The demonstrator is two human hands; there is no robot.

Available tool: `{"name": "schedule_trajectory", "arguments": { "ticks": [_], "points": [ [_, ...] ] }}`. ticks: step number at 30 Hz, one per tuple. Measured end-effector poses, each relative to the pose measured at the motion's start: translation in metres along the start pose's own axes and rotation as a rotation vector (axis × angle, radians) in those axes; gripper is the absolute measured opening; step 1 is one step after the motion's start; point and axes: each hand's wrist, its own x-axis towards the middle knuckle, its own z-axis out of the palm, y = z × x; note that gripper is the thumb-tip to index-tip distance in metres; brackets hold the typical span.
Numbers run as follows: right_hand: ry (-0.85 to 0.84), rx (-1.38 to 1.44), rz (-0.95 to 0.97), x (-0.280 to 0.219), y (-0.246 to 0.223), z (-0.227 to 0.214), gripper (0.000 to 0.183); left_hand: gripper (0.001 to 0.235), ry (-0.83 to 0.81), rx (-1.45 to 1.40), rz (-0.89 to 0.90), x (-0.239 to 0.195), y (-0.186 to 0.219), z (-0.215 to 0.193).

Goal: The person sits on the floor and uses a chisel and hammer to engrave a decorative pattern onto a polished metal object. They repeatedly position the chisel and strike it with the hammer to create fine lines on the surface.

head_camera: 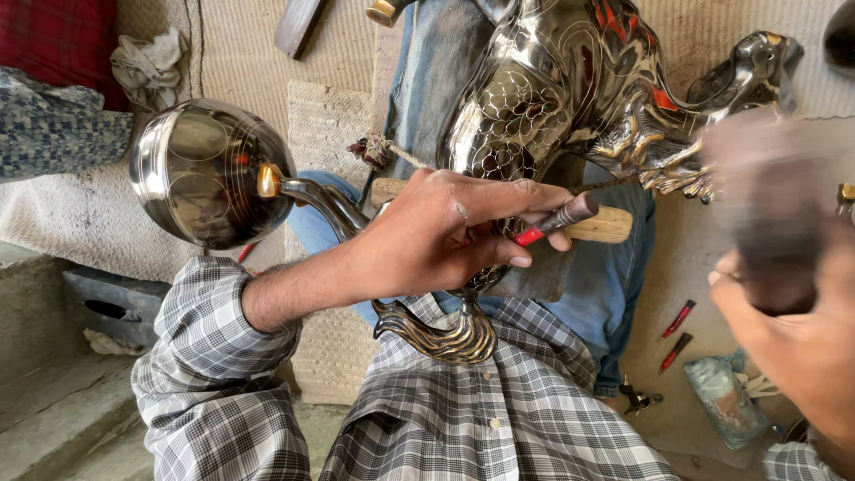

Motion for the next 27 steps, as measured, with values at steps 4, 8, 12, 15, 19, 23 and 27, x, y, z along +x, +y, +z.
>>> {"name": "schedule_trajectory", "arguments": {
  "ticks": [4,8,12,15,19,23,27],
  "points": [
    [-0.045,0.032,0.119,-0.001,0.000,-0.004,0.020,0.058,0.028,0.020,0.041,0.000,0.003,0.001],
    [-0.123,-0.042,0.053,0.024,-0.011,-0.004,0.046,0.055,0.086,0.079,0.017,-0.006,0.007,0.007],
    [-0.194,-0.186,-0.179,0.052,-0.026,-0.008,0.063,0.049,0.149,0.190,-0.080,-0.011,0.008,0.019],
    [-0.266,-0.231,0.065,0.061,-0.031,-0.014,0.080,0.045,0.250,0.115,-0.022,-0.017,0.011,0.024],
    [-0.228,-0.003,-0.068,0.065,-0.019,-0.014,0.069,0.047,0.400,0.143,-0.007,-0.030,0.018,0.030],
    [-0.250,-0.176,-0.120,0.071,-0.005,-0.019,0.060,0.050,0.433,0.167,-0.074,-0.037,0.023,0.031],
    [-0.402,-0.331,-0.346,0.086,-0.009,-0.039,0.065,0.051,0.439,0.192,-0.075,-0.039,0.025,0.033]
  ]
}}
